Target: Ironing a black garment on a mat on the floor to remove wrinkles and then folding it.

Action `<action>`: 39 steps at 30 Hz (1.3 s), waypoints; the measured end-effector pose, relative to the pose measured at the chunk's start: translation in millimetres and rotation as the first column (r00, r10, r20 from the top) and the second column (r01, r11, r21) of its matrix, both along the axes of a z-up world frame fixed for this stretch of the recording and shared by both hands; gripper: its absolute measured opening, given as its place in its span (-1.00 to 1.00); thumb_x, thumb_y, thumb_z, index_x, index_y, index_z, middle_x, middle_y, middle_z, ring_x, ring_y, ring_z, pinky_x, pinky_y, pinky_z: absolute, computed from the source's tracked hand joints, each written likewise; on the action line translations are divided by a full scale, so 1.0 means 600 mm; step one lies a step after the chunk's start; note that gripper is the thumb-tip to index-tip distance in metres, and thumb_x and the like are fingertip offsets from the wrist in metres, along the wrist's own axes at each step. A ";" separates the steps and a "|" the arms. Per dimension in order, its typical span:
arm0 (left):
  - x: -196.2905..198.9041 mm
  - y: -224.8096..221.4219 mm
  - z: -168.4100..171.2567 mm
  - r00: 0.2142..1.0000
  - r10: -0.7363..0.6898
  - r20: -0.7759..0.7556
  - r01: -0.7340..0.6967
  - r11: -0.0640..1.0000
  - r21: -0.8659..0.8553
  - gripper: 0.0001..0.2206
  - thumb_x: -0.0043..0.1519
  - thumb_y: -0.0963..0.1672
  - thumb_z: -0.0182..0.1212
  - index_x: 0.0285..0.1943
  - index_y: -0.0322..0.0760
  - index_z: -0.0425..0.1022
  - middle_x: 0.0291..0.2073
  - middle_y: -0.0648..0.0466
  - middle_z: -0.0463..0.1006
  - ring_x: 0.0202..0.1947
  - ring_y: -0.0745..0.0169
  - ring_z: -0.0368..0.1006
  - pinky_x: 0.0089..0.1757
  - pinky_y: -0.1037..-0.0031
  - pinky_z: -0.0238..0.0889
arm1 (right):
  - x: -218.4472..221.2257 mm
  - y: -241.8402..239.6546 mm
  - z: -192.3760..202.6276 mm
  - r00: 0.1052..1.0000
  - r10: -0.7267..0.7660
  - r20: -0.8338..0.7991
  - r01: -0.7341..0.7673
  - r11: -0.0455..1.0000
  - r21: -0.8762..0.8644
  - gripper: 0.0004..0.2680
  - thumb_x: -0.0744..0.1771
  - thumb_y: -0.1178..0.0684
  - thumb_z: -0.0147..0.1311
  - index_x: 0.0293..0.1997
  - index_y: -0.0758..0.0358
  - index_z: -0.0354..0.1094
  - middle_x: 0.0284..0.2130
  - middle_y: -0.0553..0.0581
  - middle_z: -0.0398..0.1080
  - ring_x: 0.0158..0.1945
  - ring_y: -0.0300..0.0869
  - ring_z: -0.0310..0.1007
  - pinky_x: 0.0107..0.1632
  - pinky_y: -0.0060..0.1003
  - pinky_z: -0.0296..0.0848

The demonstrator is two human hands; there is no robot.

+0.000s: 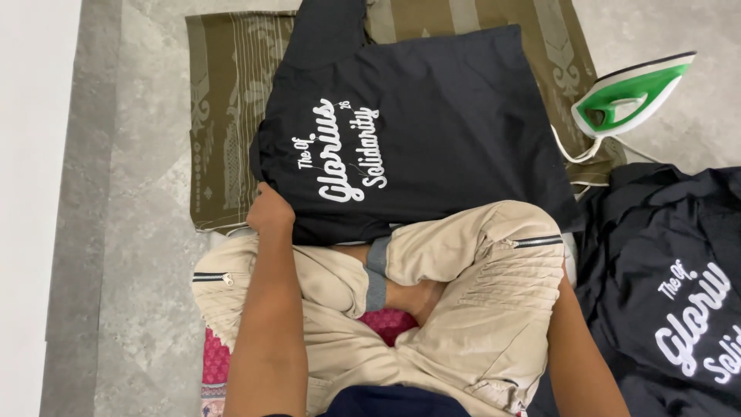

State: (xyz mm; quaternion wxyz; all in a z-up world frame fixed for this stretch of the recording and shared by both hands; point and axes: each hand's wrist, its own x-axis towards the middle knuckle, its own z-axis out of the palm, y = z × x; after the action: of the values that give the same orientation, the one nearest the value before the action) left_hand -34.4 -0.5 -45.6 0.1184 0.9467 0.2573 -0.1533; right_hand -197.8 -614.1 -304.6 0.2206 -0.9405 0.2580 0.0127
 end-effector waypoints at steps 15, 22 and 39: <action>-0.007 -0.167 -0.034 0.776 -0.630 -0.023 0.630 0.776 -0.018 -0.52 0.20 0.03 -0.05 0.32 -0.03 0.09 0.26 -0.01 0.11 0.23 -0.02 0.07 -0.03 0.12 0.20 | 0.110 0.156 0.224 0.952 0.277 -0.131 -0.304 0.906 -0.296 -0.64 0.26 -0.26 -0.16 0.19 -0.59 -0.06 0.28 -0.22 -0.11 0.34 -0.19 -0.14 0.19 -0.06 0.11; 0.013 -0.203 -0.118 0.819 -0.572 -0.046 0.572 0.820 -0.009 -0.48 0.08 0.05 0.09 0.20 -0.14 0.19 0.18 -0.07 0.16 0.15 -0.03 0.14 -0.07 0.03 0.22 | 0.140 0.074 0.209 0.858 -0.346 0.380 0.344 0.936 0.076 -0.75 0.22 0.03 0.11 -0.03 0.08 0.26 -0.15 0.16 0.24 -0.07 0.07 0.29 -0.08 0.00 0.32; 0.069 -0.515 -0.149 0.351 -0.890 0.291 0.920 0.386 0.072 -0.50 0.24 0.04 -0.21 0.38 -0.05 -0.02 0.34 -0.06 -0.07 0.34 -0.04 -0.22 0.15 -0.01 -0.24 | 0.355 -0.060 0.247 0.544 -0.649 0.532 0.235 0.727 0.645 -0.46 0.29 0.20 0.13 0.29 0.18 -0.30 0.12 0.37 -0.02 0.19 0.07 0.07 0.21 0.01 0.11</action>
State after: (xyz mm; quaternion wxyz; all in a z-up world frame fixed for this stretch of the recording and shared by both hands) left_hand 7.3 -309.3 -135.2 0.0983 0.9342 -0.3359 -0.0696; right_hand 15.4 -650.2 -156.2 0.5354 -0.6695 0.3731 -0.3548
